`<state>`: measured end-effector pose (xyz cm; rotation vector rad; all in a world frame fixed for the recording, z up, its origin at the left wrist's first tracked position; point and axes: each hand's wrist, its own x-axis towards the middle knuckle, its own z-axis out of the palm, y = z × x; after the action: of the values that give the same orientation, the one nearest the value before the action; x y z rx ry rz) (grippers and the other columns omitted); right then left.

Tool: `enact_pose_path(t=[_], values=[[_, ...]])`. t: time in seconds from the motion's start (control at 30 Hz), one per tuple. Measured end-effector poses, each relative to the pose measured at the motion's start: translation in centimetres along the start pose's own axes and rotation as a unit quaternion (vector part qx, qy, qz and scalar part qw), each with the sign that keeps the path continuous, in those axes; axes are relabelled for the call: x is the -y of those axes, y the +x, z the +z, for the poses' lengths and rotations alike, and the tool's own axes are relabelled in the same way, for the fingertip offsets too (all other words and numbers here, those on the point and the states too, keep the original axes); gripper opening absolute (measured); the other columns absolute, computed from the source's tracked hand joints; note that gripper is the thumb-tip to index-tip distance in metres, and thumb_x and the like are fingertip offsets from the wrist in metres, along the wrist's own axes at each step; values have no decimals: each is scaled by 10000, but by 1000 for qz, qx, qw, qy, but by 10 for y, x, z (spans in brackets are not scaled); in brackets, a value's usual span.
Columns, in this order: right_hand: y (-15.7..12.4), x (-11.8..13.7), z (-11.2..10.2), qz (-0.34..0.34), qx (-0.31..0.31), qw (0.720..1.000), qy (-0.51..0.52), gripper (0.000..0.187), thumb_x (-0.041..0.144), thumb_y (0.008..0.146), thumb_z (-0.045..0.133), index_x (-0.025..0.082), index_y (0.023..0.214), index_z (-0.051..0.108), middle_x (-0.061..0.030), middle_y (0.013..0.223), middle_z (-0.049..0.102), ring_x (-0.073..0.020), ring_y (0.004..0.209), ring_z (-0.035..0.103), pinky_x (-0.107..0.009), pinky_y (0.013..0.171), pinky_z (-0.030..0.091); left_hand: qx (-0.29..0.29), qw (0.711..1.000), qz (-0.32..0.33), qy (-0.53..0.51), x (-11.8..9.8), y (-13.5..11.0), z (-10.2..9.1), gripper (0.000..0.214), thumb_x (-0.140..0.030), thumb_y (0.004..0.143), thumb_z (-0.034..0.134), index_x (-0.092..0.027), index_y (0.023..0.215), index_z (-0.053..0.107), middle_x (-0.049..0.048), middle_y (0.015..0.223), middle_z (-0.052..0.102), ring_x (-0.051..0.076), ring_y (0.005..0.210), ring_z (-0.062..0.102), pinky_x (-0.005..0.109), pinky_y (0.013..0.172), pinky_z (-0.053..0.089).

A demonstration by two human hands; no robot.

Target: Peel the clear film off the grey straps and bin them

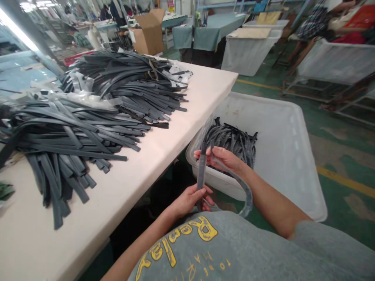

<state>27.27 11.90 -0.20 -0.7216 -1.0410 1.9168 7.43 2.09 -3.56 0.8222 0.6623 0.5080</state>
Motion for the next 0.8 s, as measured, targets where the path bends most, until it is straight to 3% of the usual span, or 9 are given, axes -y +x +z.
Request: enact_pose_path(t=[0.13, 0.27, 0.37, 0.57, 0.63, 0.7, 0.8], values=[[5, 9, 15, -85, -44, 979, -178, 308, 492, 819, 714, 196, 892, 766, -73, 1023, 755, -224, 975, 681, -380, 931, 488, -82, 993, 72, 43, -17, 7, 2, 494, -504, 848, 626, -165, 1202, 569, 111, 1091, 692, 219, 910, 677, 329, 803, 504], [5, 16, 44, -192, -52, 905, -376, 295, 423, 928, 585, 210, 1021, 767, -59, 1036, 745, -215, 989, 670, -362, 926, 482, -204, 944, 232, 118, -47, 19, 7, 459, -358, 797, 702, -202, 1212, 589, 72, 1218, 655, 247, 1176, 581, 331, 1030, 420], [1, 21, 67, -260, -34, 868, -421, 282, 366, 966, 530, 227, 1037, 765, -52, 1015, 746, -207, 995, 661, -368, 958, 463, -265, 913, 279, 136, -59, 23, 13, 405, -298, 776, 713, -200, 1156, 615, 60, 1223, 654, 241, 1203, 566, 301, 1040, 413], [-3, 30, 90, -308, 3, 841, -446, 258, 308, 990, 503, 257, 1004, 756, -18, 1056, 751, -168, 1062, 652, -377, 1076, 356, -293, 885, 307, 192, -56, 15, 14, 291, -366, 844, 647, -193, 1078, 647, 58, 1107, 688, 225, 1076, 623, 307, 978, 464], [-5, 33, 92, -308, 28, 844, -439, 265, 327, 995, 498, 254, 991, 752, -15, 1051, 751, -160, 1077, 645, -376, 1090, 336, -316, 860, 321, 241, -51, 12, 8, 260, -397, 887, 582, -190, 1016, 671, 61, 1047, 697, 231, 1049, 626, 324, 977, 465], [-8, 32, 92, -288, 36, 869, -400, 297, 374, 997, 490, 231, 984, 750, -26, 1038, 751, -162, 1055, 646, -363, 1059, 370, -321, 843, 306, 302, -41, 8, 2, 245, -397, 895, 563, -205, 976, 690, 60, 985, 703, 238, 1000, 633, 340, 955, 477], [-14, 26, 83, -244, -13, 922, -300, 373, 454, 983, 494, 181, 995, 748, -57, 1001, 746, -180, 967, 657, -340, 929, 464, -259, 862, 236, 367, -20, 4, -4, 219, -374, 881, 573, -234, 971, 715, 67, 974, 715, 250, 960, 645, 363, 928, 493]])
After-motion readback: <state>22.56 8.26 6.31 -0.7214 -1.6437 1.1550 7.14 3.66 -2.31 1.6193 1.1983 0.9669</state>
